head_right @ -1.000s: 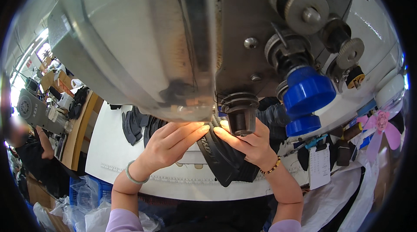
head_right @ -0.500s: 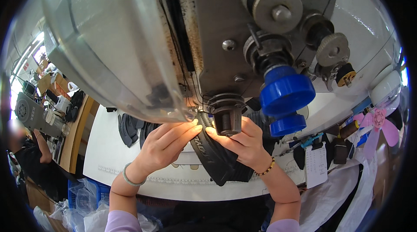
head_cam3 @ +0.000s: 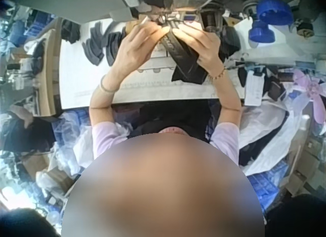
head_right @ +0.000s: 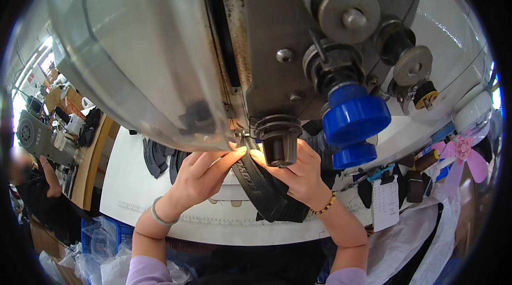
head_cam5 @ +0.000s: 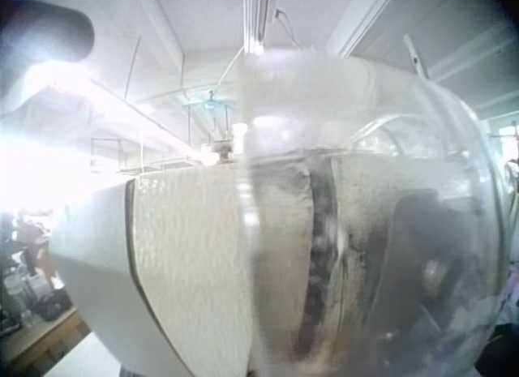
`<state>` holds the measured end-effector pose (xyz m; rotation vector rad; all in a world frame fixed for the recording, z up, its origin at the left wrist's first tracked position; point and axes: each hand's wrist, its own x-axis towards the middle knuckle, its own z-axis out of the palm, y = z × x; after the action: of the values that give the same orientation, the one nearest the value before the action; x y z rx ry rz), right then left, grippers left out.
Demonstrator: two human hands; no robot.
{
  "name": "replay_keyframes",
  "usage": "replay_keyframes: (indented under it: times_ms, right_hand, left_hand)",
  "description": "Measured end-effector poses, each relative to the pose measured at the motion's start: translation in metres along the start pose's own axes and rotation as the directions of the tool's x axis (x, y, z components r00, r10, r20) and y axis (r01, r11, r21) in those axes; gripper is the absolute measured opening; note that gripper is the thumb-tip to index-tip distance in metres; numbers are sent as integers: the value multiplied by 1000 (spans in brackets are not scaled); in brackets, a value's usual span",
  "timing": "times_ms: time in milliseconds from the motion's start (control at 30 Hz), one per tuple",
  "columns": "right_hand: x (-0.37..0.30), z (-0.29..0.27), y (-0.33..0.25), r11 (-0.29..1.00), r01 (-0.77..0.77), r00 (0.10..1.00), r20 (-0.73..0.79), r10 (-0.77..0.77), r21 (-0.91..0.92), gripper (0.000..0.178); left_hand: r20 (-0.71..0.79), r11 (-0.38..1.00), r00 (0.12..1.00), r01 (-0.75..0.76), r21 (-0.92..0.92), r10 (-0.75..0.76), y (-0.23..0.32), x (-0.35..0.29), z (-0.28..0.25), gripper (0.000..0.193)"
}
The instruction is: Sewing together components of a black shoe upper using an industrial sewing machine.
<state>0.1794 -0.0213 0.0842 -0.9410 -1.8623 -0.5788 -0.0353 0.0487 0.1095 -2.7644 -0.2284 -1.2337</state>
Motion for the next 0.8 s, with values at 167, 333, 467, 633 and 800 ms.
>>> replay_keyframes:
  times_ms: [167,333,467,633,800]
  right_hand:
    - [-2,3,1,1000,4,999,-36,-4,4,37]
    - [-3,3,-3,1000,21,998,-53,-22,-17,34]
    - [-3,3,-2,1000,15,998,-63,-15,1,33]
    - [-6,5,6,996,-34,999,-1,34,85,29]
    - [-9,5,7,994,-29,1000,3,28,101,31]
  left_hand:
    - [-31,1000,999,-15,7,15,1,0,0,47]
    - [-24,1000,1000,-8,-1,8,4,-2,-1,47]
    - [-38,1000,999,-7,-12,7,3,-1,1,48]
    - [-14,999,1000,27,24,-27,0,-1,0,48]
    - [-63,997,998,-13,78,18,3,3,3,43]
